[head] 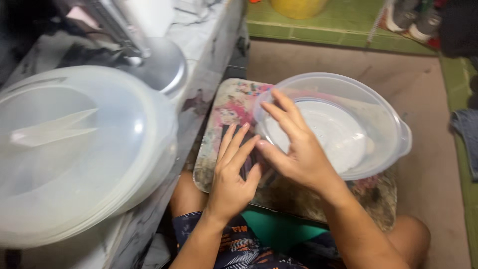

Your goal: The person disassembles a white plastic food processor or blender. They remove the lid, separate the inner bowl and base, take out a small filter component, and then use a screwdriver to remove screws from the bottom of the base unit.

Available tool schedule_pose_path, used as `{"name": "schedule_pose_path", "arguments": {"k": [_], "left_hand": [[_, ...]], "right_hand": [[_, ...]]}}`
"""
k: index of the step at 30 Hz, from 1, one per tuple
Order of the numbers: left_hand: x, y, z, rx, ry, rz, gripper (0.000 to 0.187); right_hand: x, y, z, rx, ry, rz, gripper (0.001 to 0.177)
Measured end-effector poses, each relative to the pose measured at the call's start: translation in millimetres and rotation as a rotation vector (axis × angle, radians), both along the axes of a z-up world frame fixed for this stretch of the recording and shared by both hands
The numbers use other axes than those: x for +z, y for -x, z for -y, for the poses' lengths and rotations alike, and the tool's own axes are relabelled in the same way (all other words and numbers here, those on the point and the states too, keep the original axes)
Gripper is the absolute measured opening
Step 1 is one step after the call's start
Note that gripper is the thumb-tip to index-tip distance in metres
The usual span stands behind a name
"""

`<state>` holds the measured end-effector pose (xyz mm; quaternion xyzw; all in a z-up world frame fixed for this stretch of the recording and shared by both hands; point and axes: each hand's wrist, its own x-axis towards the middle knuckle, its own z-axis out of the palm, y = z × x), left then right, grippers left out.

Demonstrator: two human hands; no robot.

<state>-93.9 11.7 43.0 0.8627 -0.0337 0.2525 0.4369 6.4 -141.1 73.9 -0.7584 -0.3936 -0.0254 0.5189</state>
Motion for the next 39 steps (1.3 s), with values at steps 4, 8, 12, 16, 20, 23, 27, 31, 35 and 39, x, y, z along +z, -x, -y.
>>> {"name": "schedule_pose_path", "arguments": {"k": [4, 8, 12, 16, 20, 23, 27, 31, 35, 39], "left_hand": [[-21.6, -38.5, 29.2, -0.082, 0.118, -0.090, 0.053], [-40.5, -62.9, 46.9, -0.127, -0.026, -0.038, 0.057], [-50.8, -75.2, 47.4, -0.058, -0.176, -0.041, 0.061], [-60.2, -87.6, 36.5, -0.031, 0.007, -0.047, 0.064], [-71.7, -89.5, 31.7, -0.029, 0.144, -0.064, 0.066], [-84.2, -91.5, 29.0, -0.050, 0.350, -0.150, 0.075], [-101.6, -95.4, 29.6, -0.168, 0.632, -0.019, 0.086], [-109.8, -95.7, 21.2, -0.166, 0.636, -0.178, 0.057], [-103.5, -93.0, 22.4, -0.237, 0.569, -0.137, 0.056], [-84.8, -91.8, 27.7, -0.277, 0.613, -0.063, 0.057]], "right_hand": [[-20.4, -6.1, 76.3, -0.329, 0.071, 0.072, 0.049], [-40.4, -9.8, 146.3, -0.603, 0.137, 0.082, 0.042], [-64.0, -16.7, 190.0, -0.694, 0.199, 0.086, 0.044], [-86.1, -28.9, 200.7, -0.693, 0.171, 0.006, 0.043], [-99.6, -29.2, 192.8, -0.669, 0.147, -0.051, 0.039], [-105.4, -26.9, 189.8, -0.652, 0.143, -0.038, 0.039], [-109.6, -27.1, 193.3, -0.659, 0.131, -0.039, 0.059], [-122.6, -31.8, 192.4, -0.573, -0.278, -0.351, 0.077], [-128.5, -34.0, 190.4, -0.584, -0.325, -0.404, 0.070], [-121.4, -29.7, 186.6, -0.530, -0.401, -0.402, 0.069]]}}
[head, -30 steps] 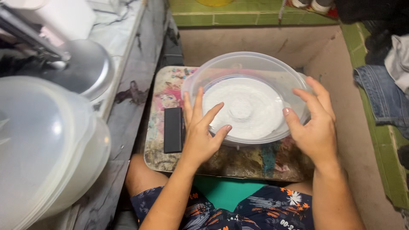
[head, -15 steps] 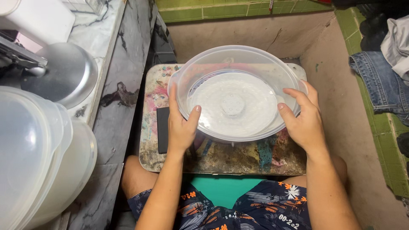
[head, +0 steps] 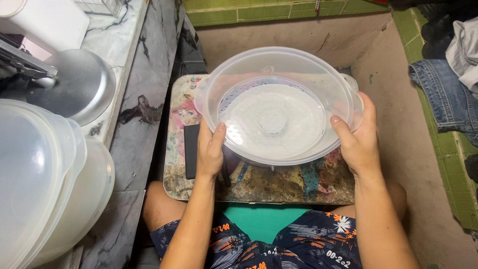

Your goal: The person disassembles a white plastic food processor or blender. They remove the lid, separate the inner bowl and base, take out a small filter component, and then use a screwdriver to remove screws from the bottom of the base unit.

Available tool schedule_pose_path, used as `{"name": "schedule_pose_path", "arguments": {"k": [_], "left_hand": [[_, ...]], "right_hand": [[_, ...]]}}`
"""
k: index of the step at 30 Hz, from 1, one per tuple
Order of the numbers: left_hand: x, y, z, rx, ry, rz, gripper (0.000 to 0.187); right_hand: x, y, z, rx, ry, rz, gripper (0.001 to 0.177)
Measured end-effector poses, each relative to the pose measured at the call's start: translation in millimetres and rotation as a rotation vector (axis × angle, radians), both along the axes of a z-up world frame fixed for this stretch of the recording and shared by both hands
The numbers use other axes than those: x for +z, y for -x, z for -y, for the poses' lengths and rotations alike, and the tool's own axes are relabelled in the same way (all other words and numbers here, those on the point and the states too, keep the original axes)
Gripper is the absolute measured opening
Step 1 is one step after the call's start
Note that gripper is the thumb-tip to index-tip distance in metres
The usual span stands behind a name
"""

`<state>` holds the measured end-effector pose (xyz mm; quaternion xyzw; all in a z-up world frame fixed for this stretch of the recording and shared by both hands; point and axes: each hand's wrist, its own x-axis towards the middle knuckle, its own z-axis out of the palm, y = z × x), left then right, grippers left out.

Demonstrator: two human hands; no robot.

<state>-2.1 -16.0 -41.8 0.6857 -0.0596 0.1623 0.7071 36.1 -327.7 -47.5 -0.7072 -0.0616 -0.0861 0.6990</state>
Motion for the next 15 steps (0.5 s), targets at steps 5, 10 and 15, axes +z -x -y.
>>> {"name": "schedule_pose_path", "arguments": {"k": [5, 10, 15], "left_hand": [[19.3, -4.3, 0.9, 0.027, 0.021, 0.047, 0.064], [11.8, -33.1, -4.9, 0.042, 0.221, -0.011, 0.068], [-16.1, -44.8, -16.6, 0.089, 0.578, -0.085, 0.059]], "right_hand": [[27.6, 0.4, 0.9, 0.046, 0.026, 0.152, 0.064], [53.0, -9.7, -8.1, 0.141, -0.025, 0.279, 0.070], [60.5, -26.4, -20.7, 0.281, -0.008, 0.298, 0.069]]}}
